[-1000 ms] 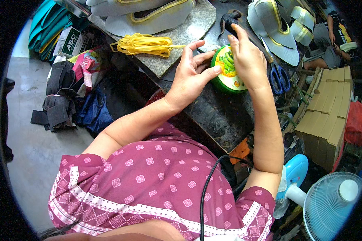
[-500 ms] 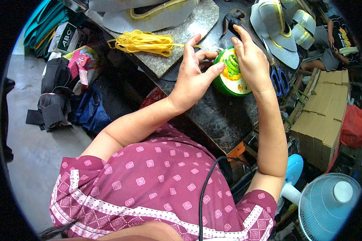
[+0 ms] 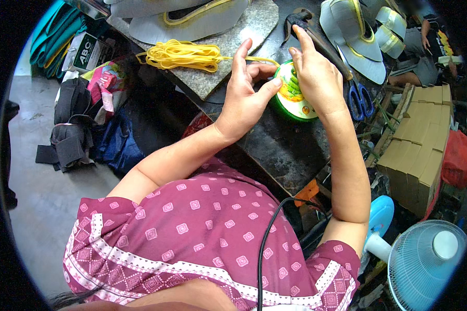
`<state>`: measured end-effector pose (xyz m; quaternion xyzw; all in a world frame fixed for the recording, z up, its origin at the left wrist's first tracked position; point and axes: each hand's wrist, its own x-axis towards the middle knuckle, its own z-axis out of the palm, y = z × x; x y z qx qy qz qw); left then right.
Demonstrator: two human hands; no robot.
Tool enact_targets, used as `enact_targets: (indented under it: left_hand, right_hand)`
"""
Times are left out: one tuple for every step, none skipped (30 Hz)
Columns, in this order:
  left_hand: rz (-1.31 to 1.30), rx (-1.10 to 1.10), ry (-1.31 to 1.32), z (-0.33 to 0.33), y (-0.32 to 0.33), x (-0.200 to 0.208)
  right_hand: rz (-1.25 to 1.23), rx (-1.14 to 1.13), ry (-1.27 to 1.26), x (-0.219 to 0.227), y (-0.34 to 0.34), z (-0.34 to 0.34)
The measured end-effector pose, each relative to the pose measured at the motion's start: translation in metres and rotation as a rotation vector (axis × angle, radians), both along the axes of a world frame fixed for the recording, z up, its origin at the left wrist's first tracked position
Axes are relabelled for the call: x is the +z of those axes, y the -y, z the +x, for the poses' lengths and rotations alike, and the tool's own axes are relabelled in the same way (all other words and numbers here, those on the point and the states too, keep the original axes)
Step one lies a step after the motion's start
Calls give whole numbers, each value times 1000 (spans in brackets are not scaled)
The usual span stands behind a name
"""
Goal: The person handles a shoe upper, opens a green container, and pulls out a yellow elastic cord. They then use a small hammer to tap the shoe upper on a workbench, likely to shape or secure components.
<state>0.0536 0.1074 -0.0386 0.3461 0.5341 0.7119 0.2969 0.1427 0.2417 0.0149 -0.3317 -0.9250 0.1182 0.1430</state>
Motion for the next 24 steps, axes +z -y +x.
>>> enact_targets:
  left_hand:
    - [48, -5, 4, 0, 1, 0]
    - [52, -28, 31, 1, 2, 0]
    - [63, -49, 58, 1, 3, 0]
    - [61, -57, 56, 1, 5, 0]
    - [59, -67, 56, 1, 8, 0]
    - [55, -75, 56, 1, 13, 1]
    - [28, -79, -34, 1, 19, 3]
    - [-3, -79, -128, 0, 26, 5]
    - [-52, -80, -210, -2, 33, 8]
    - [-71, -82, -201, -3, 40, 11]
    - [-55, -76, -287, -4, 47, 14]
    - [-65, -81, -349, -6, 52, 17]
    - [-54, -77, -418, -7, 56, 20]
    - [-39, 5, -582, -6, 58, 22]
    - [22, 43, -666, -6, 57, 24]
    - [10, 70, -832, -6, 56, 25]
    - [-25, 98, -990, -6, 54, 26]
    - [-53, 86, -1088, -5, 52, 27]
    - [-55, 105, -1124, -4, 48, 27]
    - [-57, 135, -1128, -6, 47, 26]
    - [-50, 173, -1163, -7, 45, 26]
    - [-61, 205, -1171, -10, 44, 25]
    - [-104, 198, -1168, -13, 43, 25]
    - [-111, 215, -1187, -14, 42, 24]
  right_hand:
    - [-65, -28, -26, -1, 0, 1]
    - [-109, -47, -72, -1, -1, 2]
    - [-147, -64, -117, -2, -3, 3]
    - [-236, -52, -231, -2, -5, 4]
    - [-385, -37, -416, -1, -5, 7]
    - [-370, 27, -591, 0, -6, 10]
    - [-356, 65, -761, 1, -5, 13]
    - [-316, 79, -837, 4, -4, 17]
    - [-279, 85, -854, 6, 0, 22]
    - [-270, 102, -859, 8, 4, 26]
    - [-254, 128, -858, 9, 8, 30]
    - [-226, 130, -798, 9, 12, 33]
    - [-190, 134, -747, 9, 16, 36]
    - [-152, 87, -683, 5, 20, 37]
    - [-73, 44, -552, 2, 22, 37]
    - [-145, 39, -573, -3, 24, 36]
    - [-304, -28, -576, -9, 24, 33]
    - [-271, -22, -618, -13, 24, 33]
    - [-255, -6, -626, -17, 22, 32]
    - [-284, 14, -673, -21, 21, 31]
    - [-313, 36, -723, -23, 18, 29]
    - [-440, 66, -815, -25, 17, 28]
    - [-501, 93, -816, -24, 15, 28]
    - [-555, 159, -829, -23, 14, 28]
